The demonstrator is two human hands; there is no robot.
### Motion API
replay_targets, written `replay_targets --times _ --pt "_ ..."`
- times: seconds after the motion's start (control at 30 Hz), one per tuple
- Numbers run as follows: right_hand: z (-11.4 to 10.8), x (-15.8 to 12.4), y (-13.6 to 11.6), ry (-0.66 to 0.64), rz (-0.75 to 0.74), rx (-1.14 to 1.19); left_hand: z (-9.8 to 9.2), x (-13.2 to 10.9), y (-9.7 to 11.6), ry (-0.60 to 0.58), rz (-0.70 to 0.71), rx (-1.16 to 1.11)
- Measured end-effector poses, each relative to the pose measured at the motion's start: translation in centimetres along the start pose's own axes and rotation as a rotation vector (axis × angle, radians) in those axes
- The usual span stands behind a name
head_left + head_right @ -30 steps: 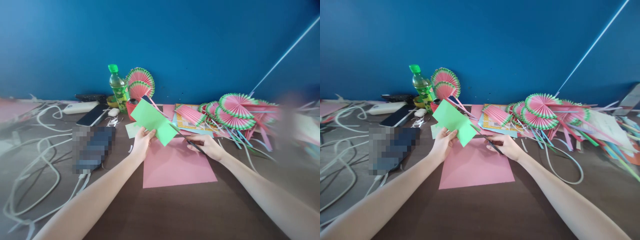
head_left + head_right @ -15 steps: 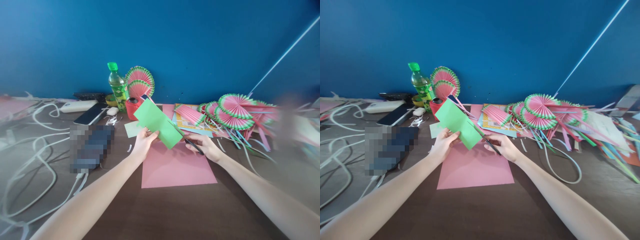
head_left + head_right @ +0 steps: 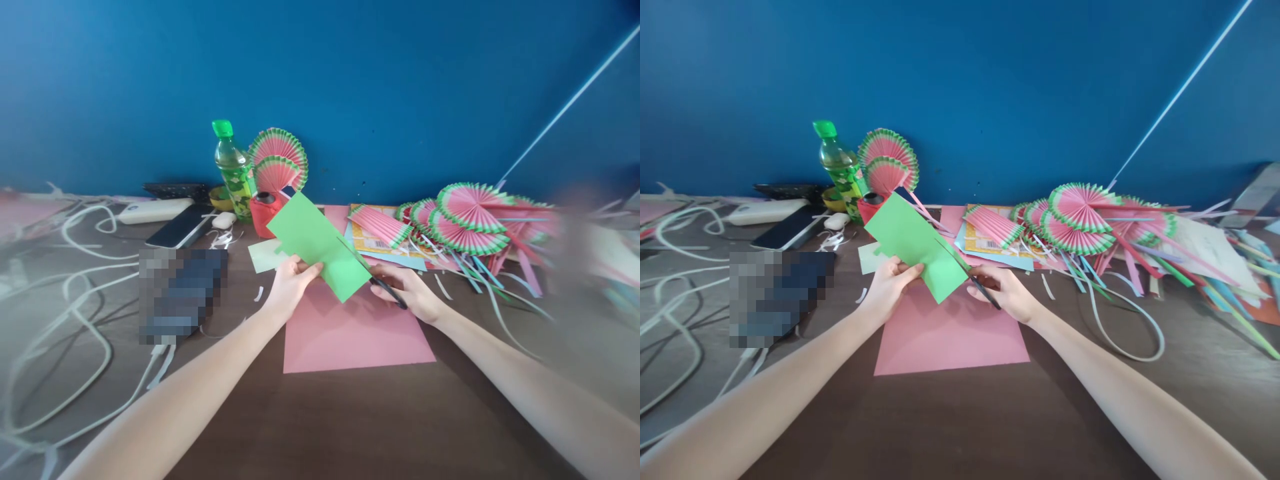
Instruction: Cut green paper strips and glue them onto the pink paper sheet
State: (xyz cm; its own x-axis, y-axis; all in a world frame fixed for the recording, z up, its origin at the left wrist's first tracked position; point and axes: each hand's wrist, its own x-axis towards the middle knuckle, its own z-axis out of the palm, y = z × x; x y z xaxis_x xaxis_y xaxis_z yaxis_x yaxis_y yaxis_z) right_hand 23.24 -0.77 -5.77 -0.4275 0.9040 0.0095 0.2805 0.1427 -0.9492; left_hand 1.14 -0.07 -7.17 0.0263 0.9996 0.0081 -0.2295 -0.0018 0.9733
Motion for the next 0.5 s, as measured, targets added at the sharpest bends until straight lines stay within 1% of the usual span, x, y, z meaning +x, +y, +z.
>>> replay_targets --times 0.23,0.5 --pt "0.01 0.06 0.36 0.005 -0.02 0.001 -0.12 0.17 -0.25 0.028 -0.009 -0.01" --pt "-0.18 0.08 0.85 0.004 -0.013 -0.02 0.23 -0.21 0.47 -0.043 -0.045 -0.102"
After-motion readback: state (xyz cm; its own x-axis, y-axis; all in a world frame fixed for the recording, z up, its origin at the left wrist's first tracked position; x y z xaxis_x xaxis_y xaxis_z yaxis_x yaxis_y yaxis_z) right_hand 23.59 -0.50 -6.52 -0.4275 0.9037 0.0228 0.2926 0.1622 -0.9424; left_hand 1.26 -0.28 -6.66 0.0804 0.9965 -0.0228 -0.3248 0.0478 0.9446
